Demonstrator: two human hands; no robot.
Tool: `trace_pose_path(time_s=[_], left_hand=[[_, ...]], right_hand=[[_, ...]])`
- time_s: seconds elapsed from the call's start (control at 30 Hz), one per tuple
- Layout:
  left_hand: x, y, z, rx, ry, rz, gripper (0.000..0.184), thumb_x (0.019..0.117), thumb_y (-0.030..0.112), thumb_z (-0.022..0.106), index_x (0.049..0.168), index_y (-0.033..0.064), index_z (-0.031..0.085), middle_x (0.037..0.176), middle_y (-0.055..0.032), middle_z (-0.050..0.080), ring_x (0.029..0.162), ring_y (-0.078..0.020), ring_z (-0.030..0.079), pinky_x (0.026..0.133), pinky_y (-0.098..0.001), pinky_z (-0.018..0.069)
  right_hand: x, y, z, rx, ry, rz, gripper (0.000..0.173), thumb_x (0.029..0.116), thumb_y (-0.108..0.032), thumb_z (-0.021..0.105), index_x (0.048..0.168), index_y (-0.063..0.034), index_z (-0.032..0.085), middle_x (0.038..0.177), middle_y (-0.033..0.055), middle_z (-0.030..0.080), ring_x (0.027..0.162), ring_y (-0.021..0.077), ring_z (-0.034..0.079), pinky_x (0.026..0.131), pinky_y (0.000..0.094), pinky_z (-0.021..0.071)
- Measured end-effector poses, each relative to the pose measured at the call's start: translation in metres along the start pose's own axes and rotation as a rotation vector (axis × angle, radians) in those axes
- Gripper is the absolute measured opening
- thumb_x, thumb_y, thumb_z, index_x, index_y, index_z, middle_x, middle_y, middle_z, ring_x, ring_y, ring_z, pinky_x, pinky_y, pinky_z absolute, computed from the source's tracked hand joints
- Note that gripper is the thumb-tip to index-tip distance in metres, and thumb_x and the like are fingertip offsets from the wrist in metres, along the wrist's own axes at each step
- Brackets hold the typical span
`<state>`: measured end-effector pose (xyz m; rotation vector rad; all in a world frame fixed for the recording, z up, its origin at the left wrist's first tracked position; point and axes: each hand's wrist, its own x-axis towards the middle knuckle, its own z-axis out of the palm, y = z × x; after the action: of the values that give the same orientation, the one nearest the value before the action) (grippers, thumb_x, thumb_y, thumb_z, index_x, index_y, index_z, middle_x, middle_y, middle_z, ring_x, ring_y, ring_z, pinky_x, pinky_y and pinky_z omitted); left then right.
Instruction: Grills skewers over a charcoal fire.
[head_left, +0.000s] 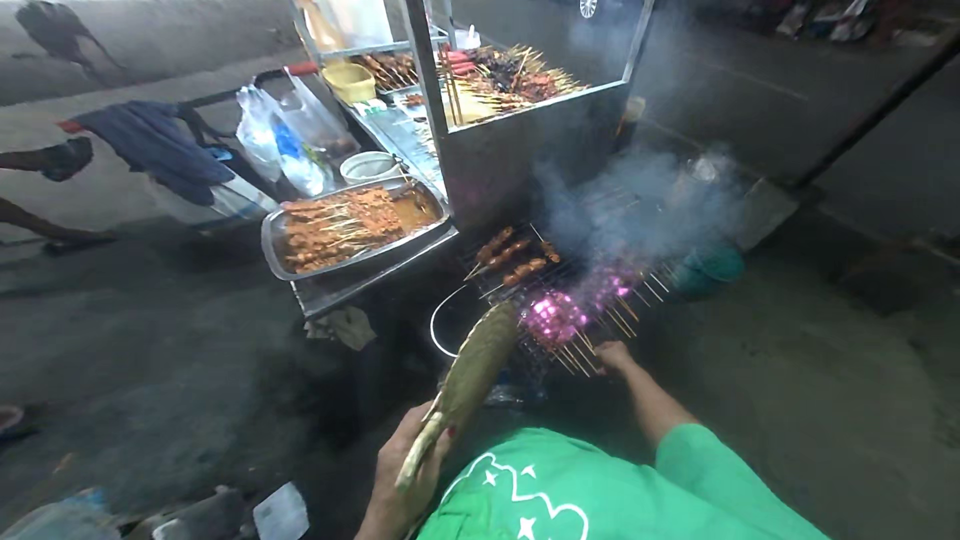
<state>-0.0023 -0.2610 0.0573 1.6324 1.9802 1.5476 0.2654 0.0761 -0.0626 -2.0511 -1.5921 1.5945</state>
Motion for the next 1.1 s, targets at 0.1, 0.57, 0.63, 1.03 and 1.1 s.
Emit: trace_pose_path(time_s=[0.1,0.57,0.63,1.03,1.1], left_hand=[[0.0,-0.002,0.002,-0.015,0.002,0.012,0.037,0.0956,0.025,0.064,0.121,-0.0027,0.067,0.117,-0.0077,0.071,0.107,-0.001,0.066,0.097,-0.0186,0.0535],[0.005,-0.003,0.003,0.001,-0.001,0.016,0.04,0.0965,0.029,0.063,0.119,-0.0033,0.067,0.115,-0.0083,0.072,0.106,-0.0004,0.066,0.096,-0.0177,0.053],[0.005,-0.002,0.004,0.016,-0.005,0.012,0.041,0.0962,0.029,0.063,0.12,-0.0042,0.067,0.115,-0.0095,0.072,0.106,-0.001,0.066,0.096,-0.0179,0.053],[0.001,-0.008,0.0,0.097,-0.056,0.012,0.043,0.0964,0.032,0.064,0.121,-0.0031,0.067,0.111,-0.0121,0.072,0.103,-0.0058,0.068,0.093,-0.0221,0.0552],[-0.001,-0.007,-0.002,0.106,-0.058,0.005,0.043,0.0956,0.032,0.064,0.12,-0.0034,0.067,0.111,-0.0125,0.072,0.102,-0.006,0.068,0.093,-0.0218,0.055]], right_hand=[[0.002,0.002,-0.001,0.105,-0.037,-0.002,0.031,0.1014,-0.011,0.063,0.131,0.0004,0.063,0.119,0.0217,0.066,0.089,0.0271,0.068,0.078,0.043,0.0587],[0.006,-0.001,-0.019,-0.061,-0.014,-0.166,0.027,0.1057,-0.012,0.057,0.128,0.0015,0.065,0.11,0.0201,0.067,0.077,0.0212,0.065,0.071,0.0373,0.0571],[0.007,-0.003,-0.018,-0.107,0.004,-0.173,0.027,0.1056,-0.012,0.057,0.128,0.0015,0.065,0.113,0.0215,0.068,0.08,0.0233,0.067,0.074,0.039,0.0581],[0.007,0.003,-0.021,-0.114,0.029,-0.178,0.031,0.1034,-0.016,0.062,0.127,0.0033,0.066,0.121,0.0243,0.067,0.104,0.0319,0.068,0.093,0.0479,0.0547],[0.005,0.004,-0.026,-0.168,0.051,-0.2,0.031,0.1044,-0.018,0.06,0.126,0.0036,0.067,0.124,0.0244,0.067,0.114,0.0338,0.066,0.101,0.0501,0.0515]])
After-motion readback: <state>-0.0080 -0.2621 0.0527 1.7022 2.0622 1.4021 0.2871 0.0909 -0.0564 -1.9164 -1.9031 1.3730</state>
